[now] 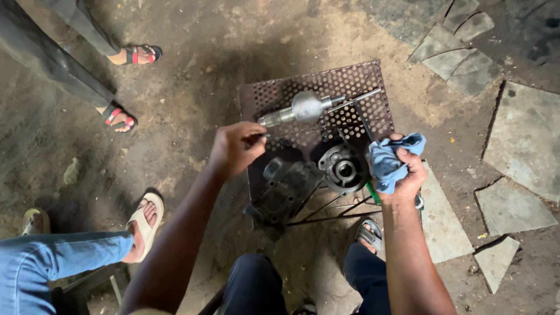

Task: The person removes a circular metal component from a larger engine casing using a wrench, then wipes the casing with a blue cloth. They insert a black rubber seal into the casing, press it into place, and use a green screwdriver to adjust the seal's position.

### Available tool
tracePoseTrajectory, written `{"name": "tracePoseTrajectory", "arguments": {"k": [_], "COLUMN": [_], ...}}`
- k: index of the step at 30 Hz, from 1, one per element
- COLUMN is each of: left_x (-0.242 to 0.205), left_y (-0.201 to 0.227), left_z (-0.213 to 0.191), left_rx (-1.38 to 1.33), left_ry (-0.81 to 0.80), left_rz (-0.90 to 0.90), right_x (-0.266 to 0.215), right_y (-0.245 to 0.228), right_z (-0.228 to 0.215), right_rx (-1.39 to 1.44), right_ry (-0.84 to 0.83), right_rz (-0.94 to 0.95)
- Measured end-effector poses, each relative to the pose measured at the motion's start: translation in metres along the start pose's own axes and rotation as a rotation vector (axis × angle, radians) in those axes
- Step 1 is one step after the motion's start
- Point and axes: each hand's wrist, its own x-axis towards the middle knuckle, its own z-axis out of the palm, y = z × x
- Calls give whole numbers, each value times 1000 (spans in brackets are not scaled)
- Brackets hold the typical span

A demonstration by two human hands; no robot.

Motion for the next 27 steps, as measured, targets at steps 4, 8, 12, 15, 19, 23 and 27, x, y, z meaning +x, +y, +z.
{"name": "tracePoseTrajectory", "arguments": {"k": [4, 8, 12, 15, 19, 23, 27], "left_x": [-53, -97, -115, -126, -128, -128, -128], "left_y": [47, 80, 81, 72, 68, 65, 69], "left_z": [-21, -13, -15, -17, -19, -22, -26], "left_rx": [-230, -251, -104, -62, -83, -92, -18], "left_ry": [228, 250, 208, 144, 98, 42, 35], "left_rz": [-74, -281, -55, -81, -4, -48, 18], "right_x": [1, 3, 0, -5, 2, -1, 0], "right_y": [4, 7, 7, 9, 10, 14, 9], "right_z": [-2, -3, 4, 3, 7, 4, 5], "right_rx": [-2, -3, -38, -42, -18, -84, -89], "right_ry": [-24, -83, -118, -111, -123, -118, -126], "right_rz": [-41, -45, -43, -44, -35, -59, -41]}}
